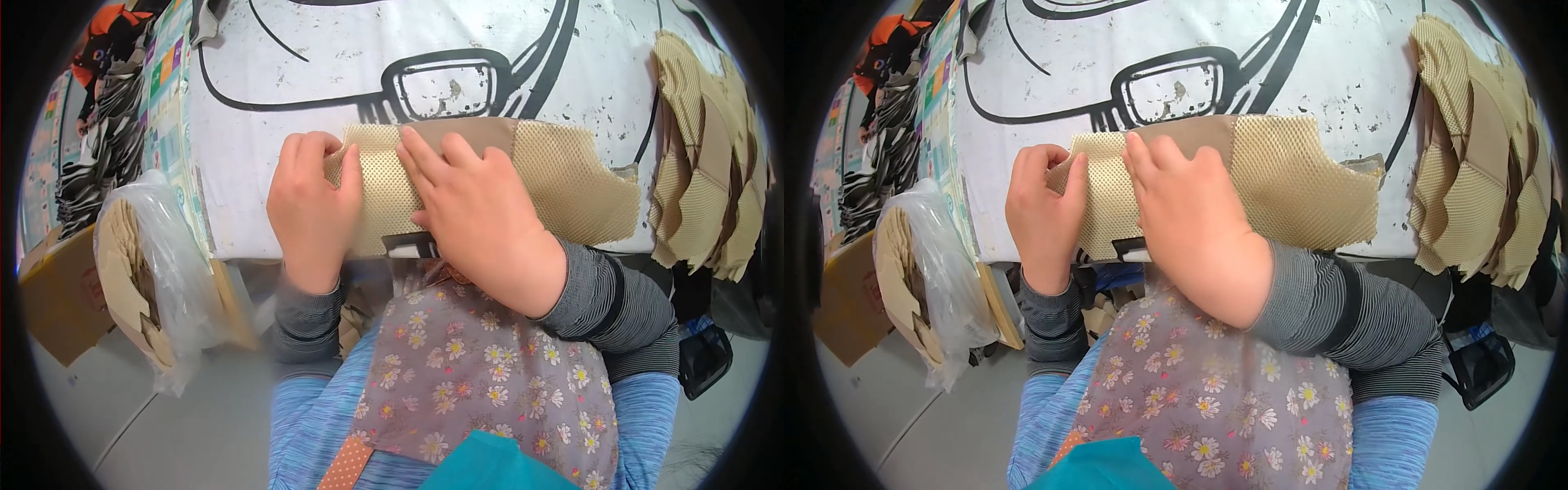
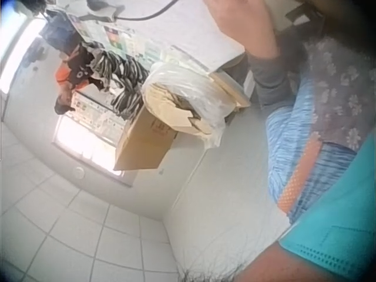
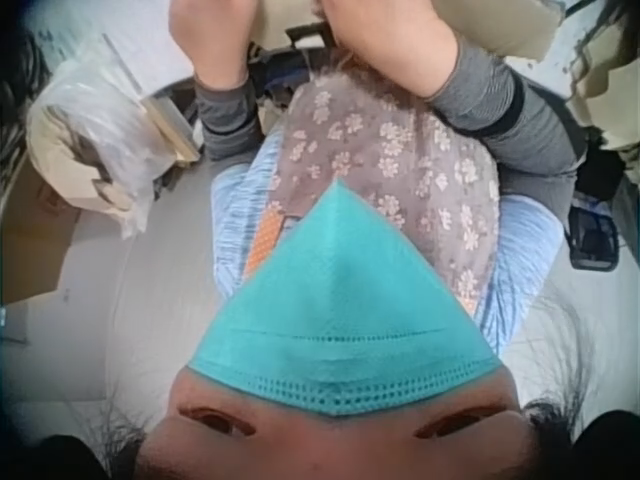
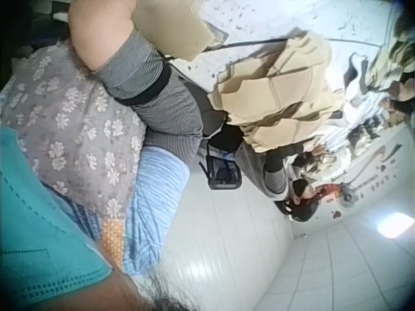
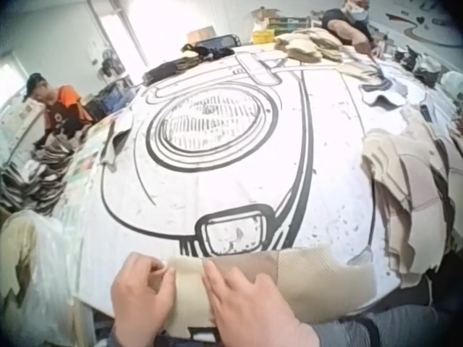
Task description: Aligning and pressing shoe lining material onto a template.
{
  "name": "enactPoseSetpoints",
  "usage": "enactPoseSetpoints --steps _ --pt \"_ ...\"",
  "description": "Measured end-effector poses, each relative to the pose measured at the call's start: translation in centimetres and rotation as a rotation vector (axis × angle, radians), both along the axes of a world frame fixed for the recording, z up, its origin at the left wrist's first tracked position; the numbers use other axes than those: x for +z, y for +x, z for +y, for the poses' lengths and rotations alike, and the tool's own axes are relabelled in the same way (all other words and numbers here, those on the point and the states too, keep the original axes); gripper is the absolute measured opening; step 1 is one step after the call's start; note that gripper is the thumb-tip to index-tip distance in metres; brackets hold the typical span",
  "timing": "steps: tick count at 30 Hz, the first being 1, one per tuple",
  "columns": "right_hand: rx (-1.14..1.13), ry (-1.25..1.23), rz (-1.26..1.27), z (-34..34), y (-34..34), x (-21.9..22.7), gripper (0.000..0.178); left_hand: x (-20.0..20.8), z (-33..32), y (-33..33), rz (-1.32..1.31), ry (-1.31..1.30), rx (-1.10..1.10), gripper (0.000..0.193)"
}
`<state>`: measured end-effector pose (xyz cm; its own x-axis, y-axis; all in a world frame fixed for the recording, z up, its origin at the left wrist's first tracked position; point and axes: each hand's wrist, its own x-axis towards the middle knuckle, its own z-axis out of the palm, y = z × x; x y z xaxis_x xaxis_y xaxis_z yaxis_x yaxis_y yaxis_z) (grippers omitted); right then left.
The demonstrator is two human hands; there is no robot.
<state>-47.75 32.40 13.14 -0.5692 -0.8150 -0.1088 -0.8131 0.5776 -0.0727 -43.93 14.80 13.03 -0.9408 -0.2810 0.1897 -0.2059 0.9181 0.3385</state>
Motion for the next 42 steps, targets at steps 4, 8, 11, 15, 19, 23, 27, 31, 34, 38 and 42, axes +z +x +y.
enactPoseSetpoints --steps 4,8,11,15,19,23,27,31,34,38,42 --pt "-0.049 -0.070 -0.010 -0.6 -0.4 -0.1 0.057 -0.1 0.3 -0.4 0.046 0.071 0.019 0.016" --pt "-0.045 -0.024 -0.030 -1.0 -0.4 -0.1 0.057 0.0 0.4 -0.6 0.020 0.065 0.037 0.017" --pt "-0.030 -0.032 -0.006 -1.1 0.0 -0.6 0.039 -0.1 0.2 -0.6 -0.048 0.099 0.060 0.018" --pt "-0.062 -0.036 0.031 -1.4 0.2 -0.3 0.047 -1.0 -0.3 -0.5 -0.014 0.059 0.015 0.013" --pt "-0.061 -0.029 0.006 -1.3 0.1 -0.2 0.056 -1.1 -0.3 -0.5 -0.009 0.064 0.009 0.013" --pt "-0.079 -0.061 0.017 -1.3 0.1 -0.4 0.056 -1.2 -0.4 -0.5 -0.023 0.071 0.005 0.014" --pt "-0.090 -0.108 0.001 -1.4 0.0 -0.5 0.057 -1.0 -0.5 -0.5 -0.042 0.063 0.002 0.014" --pt "-0.079 -0.103 -0.039 -1.4 -0.4 -0.2 0.058 -0.7 0.3 -0.7 -0.087 0.117 0.043 0.009" --pt "-0.087 -0.120 -0.037 -1.4 -0.6 -0.4 0.058 -1.1 0.8 -0.6 -0.077 0.085 0.043 0.009" --pt "-0.082 -0.101 -0.034 -1.8 -0.5 -0.3 0.058 -1.3 0.4 0.1 -0.069 -0.004 -0.003 0.014" --pt "-0.079 -0.155 -0.038 -1.3 -0.7 -0.8 0.058 -0.9 1.2 0.5 -0.087 -0.111 -0.018 0.019"
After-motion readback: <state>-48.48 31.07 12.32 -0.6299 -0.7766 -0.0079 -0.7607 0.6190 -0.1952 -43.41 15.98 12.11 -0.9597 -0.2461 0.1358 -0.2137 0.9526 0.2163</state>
